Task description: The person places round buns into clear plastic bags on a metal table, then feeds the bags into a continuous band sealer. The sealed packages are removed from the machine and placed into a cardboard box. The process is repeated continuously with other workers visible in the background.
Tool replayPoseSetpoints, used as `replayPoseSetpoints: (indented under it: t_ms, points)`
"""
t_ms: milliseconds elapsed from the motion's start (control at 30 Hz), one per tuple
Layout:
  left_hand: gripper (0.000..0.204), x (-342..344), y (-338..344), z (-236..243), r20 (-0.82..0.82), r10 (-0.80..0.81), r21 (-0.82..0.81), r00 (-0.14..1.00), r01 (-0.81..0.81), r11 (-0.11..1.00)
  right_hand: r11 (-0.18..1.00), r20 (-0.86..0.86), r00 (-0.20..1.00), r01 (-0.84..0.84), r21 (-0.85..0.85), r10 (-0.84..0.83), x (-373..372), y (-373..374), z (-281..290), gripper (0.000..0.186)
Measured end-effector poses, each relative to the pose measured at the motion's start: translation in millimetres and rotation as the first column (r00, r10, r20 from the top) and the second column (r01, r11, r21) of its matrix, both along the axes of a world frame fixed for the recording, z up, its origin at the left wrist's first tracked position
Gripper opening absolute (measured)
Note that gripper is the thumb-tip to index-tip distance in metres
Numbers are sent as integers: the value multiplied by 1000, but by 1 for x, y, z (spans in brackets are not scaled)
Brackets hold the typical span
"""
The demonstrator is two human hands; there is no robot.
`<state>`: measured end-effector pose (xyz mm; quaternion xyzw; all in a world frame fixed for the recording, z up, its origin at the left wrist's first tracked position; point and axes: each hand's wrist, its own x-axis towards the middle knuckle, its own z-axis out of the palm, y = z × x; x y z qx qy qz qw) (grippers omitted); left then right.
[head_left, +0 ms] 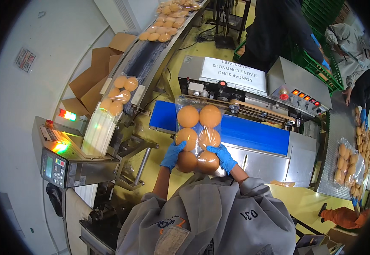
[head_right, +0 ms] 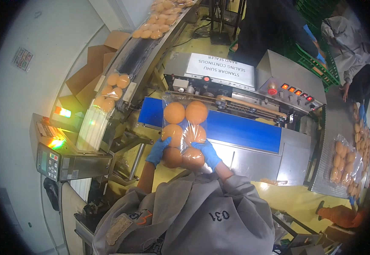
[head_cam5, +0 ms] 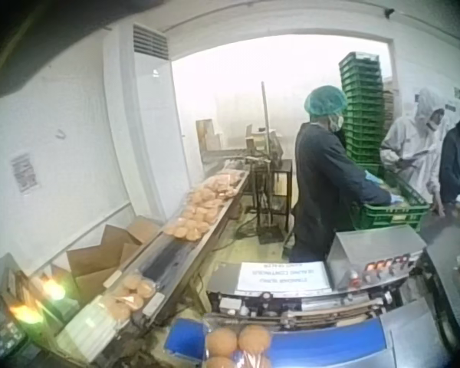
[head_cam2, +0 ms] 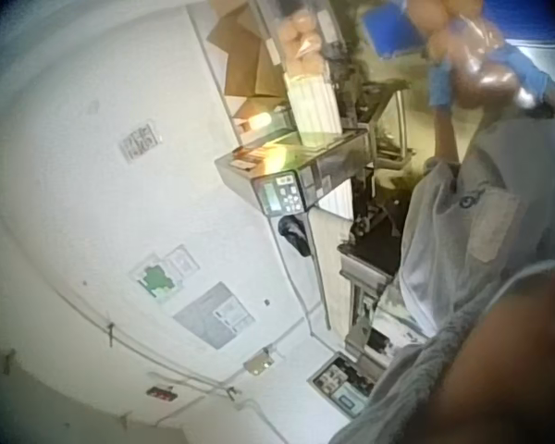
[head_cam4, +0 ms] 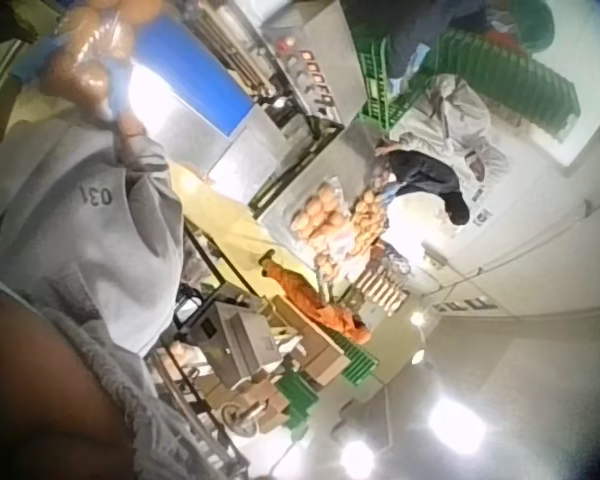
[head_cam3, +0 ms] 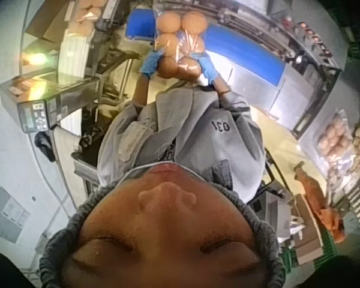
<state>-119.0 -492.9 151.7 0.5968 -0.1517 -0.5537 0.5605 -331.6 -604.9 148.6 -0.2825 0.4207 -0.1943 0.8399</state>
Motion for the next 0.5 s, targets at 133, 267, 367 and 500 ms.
replayPoseSetpoints:
  t_ms: [133, 267, 367, 500]
  points:
    - [36, 3, 11, 22, 6, 79, 40, 997, -79, 996, 998, -31, 998, -63, -31, 62, 14, 4, -4, 38]
    - [37, 14, 33, 18, -60, 98, -6, 993, -98, 995, 992, -43, 992, -123, -25, 122, 29, 15, -2, 39]
    - [40, 18, 58, 25, -21, 103, 13, 994, -103, 995, 969, -52, 973, -230, -93, 226, 42, 30, 10, 42]
    - [40, 20, 123, 21, -62, 81, 17, 995, -80, 997, 859, -62, 883, -468, -209, 466, 68, 58, 22, 49]
